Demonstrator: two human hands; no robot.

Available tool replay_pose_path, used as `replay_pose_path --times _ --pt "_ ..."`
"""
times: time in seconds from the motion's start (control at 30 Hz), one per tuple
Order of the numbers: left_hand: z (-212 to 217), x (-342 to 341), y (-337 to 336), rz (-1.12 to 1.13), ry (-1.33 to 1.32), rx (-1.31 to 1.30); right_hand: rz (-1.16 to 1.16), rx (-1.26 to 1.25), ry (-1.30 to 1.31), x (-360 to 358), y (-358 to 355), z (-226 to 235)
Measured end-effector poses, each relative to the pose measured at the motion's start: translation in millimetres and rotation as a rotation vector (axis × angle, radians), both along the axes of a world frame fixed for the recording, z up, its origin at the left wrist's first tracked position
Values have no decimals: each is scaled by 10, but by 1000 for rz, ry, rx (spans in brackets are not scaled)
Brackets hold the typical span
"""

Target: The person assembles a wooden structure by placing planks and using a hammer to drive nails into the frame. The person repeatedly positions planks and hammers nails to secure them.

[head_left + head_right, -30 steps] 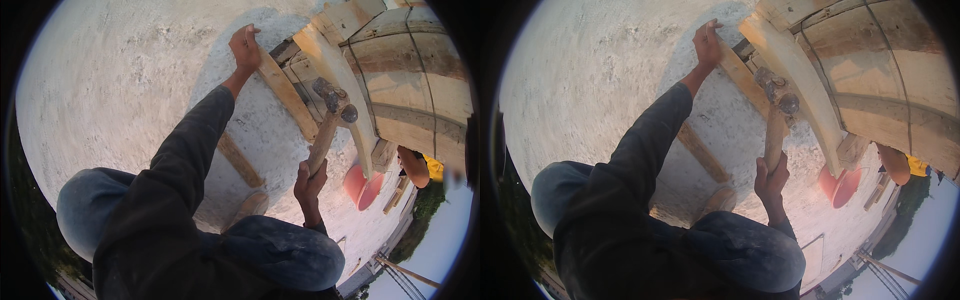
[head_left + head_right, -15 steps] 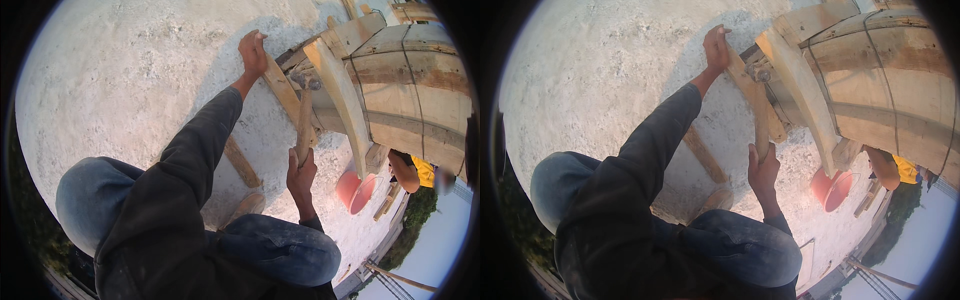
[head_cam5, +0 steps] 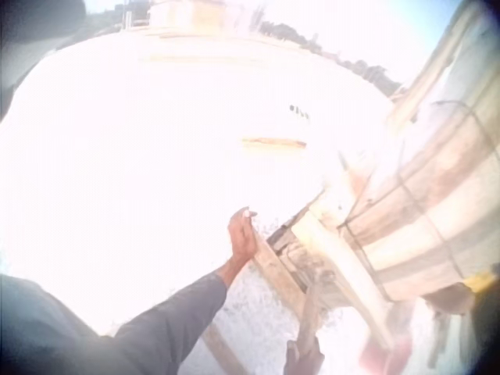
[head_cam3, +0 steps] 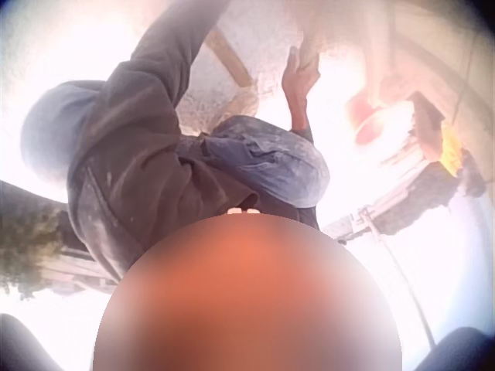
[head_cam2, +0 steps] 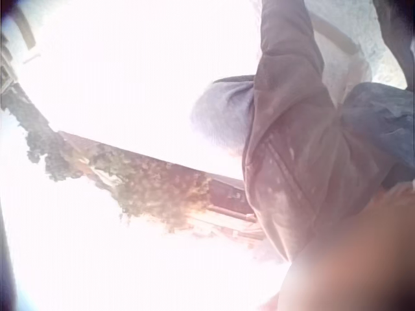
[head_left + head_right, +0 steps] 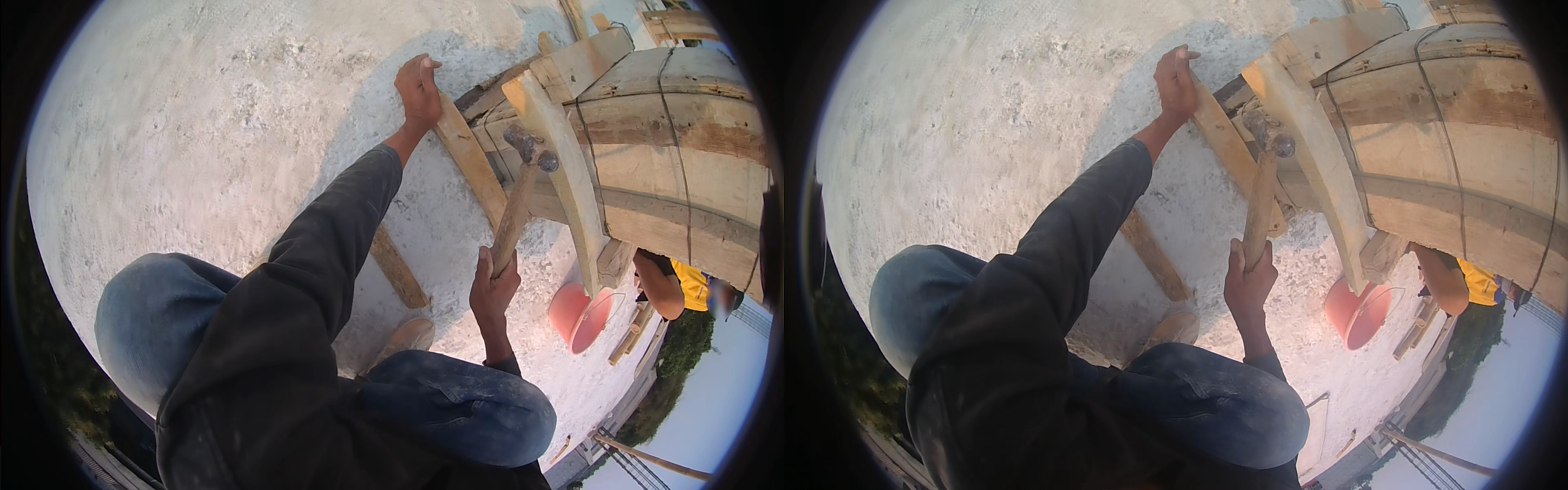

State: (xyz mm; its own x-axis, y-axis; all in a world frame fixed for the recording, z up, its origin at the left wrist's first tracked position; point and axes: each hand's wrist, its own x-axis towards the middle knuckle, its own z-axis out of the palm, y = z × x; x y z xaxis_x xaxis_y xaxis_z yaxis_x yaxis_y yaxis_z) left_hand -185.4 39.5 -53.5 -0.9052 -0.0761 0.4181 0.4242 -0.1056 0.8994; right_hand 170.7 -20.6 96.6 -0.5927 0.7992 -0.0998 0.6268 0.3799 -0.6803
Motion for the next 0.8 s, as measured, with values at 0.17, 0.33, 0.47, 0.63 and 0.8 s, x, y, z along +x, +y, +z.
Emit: replay_pose_path --times 0.17,0.33,0.47,0.63,0.8 --pt "-36 35 -20 -32 -70 21 192 147 996 -53 182 264" --pt "38 -5 0 -26 -141 -21 65 -8 -174 -206 12 -238" --pt "15 -23 14 -30 -72 49 12 -14 -74 6 -72 -112" --pt "-62 26 -1 -8 -71 20 51 37 770 60 77 282" --pt "-27 34 -27 -53 -92 -39 151 98 44 327 75 446"
